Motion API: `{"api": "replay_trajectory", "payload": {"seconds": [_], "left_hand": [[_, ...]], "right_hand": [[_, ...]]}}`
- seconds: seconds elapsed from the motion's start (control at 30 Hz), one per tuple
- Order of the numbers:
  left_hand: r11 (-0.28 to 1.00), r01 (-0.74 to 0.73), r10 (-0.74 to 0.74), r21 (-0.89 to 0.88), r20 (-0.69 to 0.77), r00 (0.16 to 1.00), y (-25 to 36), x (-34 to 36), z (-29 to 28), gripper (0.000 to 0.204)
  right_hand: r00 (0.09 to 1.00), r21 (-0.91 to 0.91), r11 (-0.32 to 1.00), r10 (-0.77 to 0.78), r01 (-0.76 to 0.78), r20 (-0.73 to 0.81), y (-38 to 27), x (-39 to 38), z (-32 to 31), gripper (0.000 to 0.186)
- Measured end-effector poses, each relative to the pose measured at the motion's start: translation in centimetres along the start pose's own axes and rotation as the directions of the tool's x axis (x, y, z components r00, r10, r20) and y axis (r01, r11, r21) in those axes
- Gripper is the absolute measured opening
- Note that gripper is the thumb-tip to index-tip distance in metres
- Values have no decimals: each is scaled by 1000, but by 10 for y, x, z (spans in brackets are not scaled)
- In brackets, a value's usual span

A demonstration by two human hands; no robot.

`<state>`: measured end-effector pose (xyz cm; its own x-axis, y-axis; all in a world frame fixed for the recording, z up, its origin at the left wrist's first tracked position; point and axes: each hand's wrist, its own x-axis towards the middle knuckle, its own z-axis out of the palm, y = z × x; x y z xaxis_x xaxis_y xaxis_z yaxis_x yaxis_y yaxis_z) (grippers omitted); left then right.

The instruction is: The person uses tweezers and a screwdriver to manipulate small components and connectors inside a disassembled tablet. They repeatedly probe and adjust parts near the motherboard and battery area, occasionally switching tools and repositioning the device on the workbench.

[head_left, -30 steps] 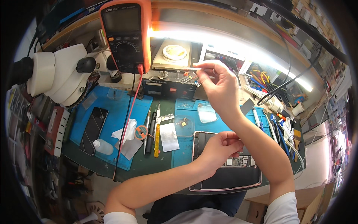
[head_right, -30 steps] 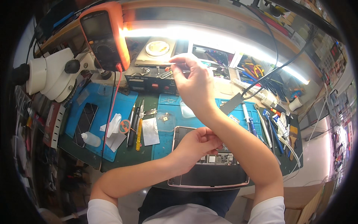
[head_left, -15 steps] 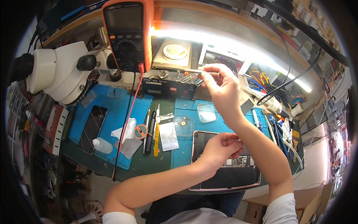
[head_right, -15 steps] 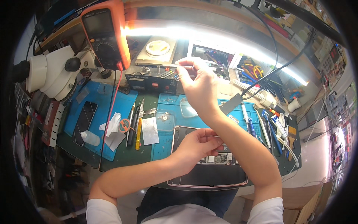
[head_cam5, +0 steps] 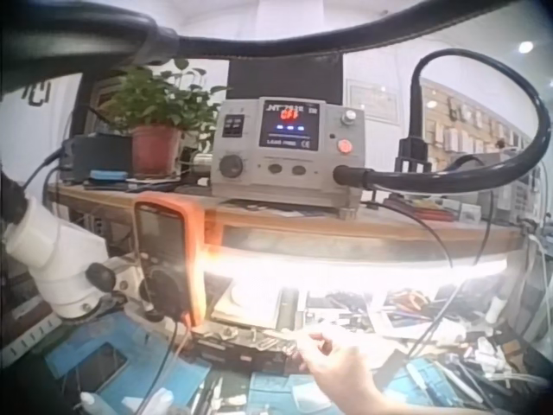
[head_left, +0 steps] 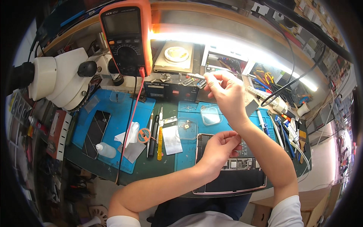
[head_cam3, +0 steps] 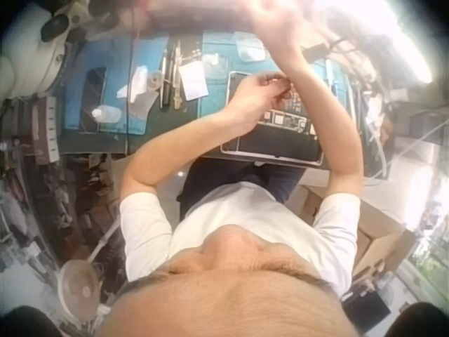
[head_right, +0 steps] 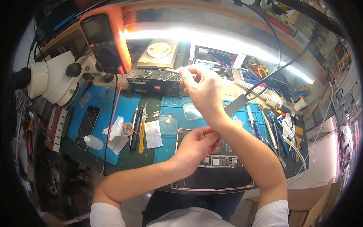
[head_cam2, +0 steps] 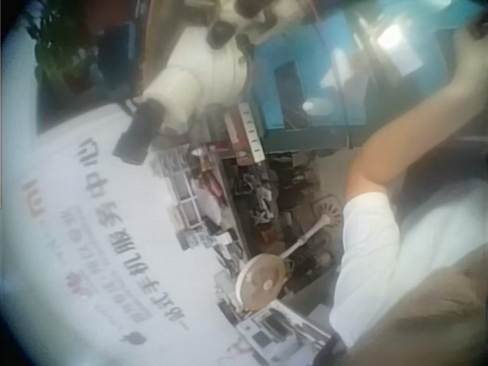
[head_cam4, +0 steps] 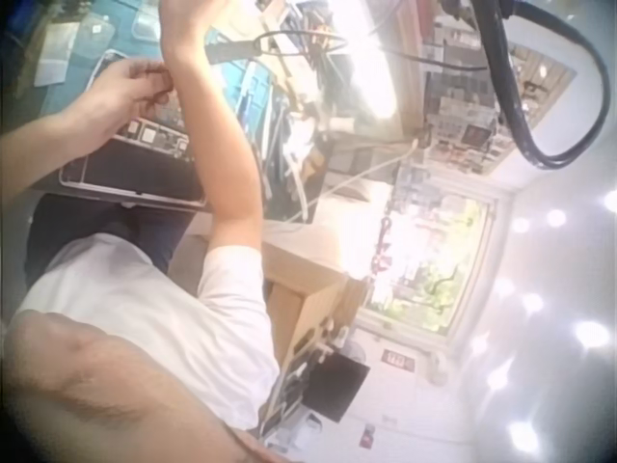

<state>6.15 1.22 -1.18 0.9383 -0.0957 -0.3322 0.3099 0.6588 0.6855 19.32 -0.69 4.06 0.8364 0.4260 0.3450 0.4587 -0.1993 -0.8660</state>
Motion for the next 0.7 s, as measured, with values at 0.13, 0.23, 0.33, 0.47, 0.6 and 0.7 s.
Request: {"api": "replay_trajectory", "payload": {"seconds": [0.13,0.23,0.33,0.47,0.6,0.7], "left_hand": [[999,-31,31,-36,14,999,-2,3,-3,35],[994,-85,85,-66,-10,996,-2,2,-2,40],[988,-124,122,-92,-33,992,4,-1,1,44],[983,-146,140,-114,-60,988,7,-1,-2,48],[986,-74,70,-151,-30,997,12,6,-6,31],[982,-43,41,-182,-12,999,13,5,-5,28]], "right_hand": [[999,47,998,-41,42,-19,5,-1,-1,20],[990,-28,991,-135,134,-43,-1,1,-12,21],[994,196,978,-46,64,-95,-23,-23,-44,20],[975,196,963,-153,184,-164,-25,-72,-93,14],[946,185,945,-223,269,-237,-13,-111,-118,27],[935,77,950,-280,303,-216,-5,-120,-127,36]]}}
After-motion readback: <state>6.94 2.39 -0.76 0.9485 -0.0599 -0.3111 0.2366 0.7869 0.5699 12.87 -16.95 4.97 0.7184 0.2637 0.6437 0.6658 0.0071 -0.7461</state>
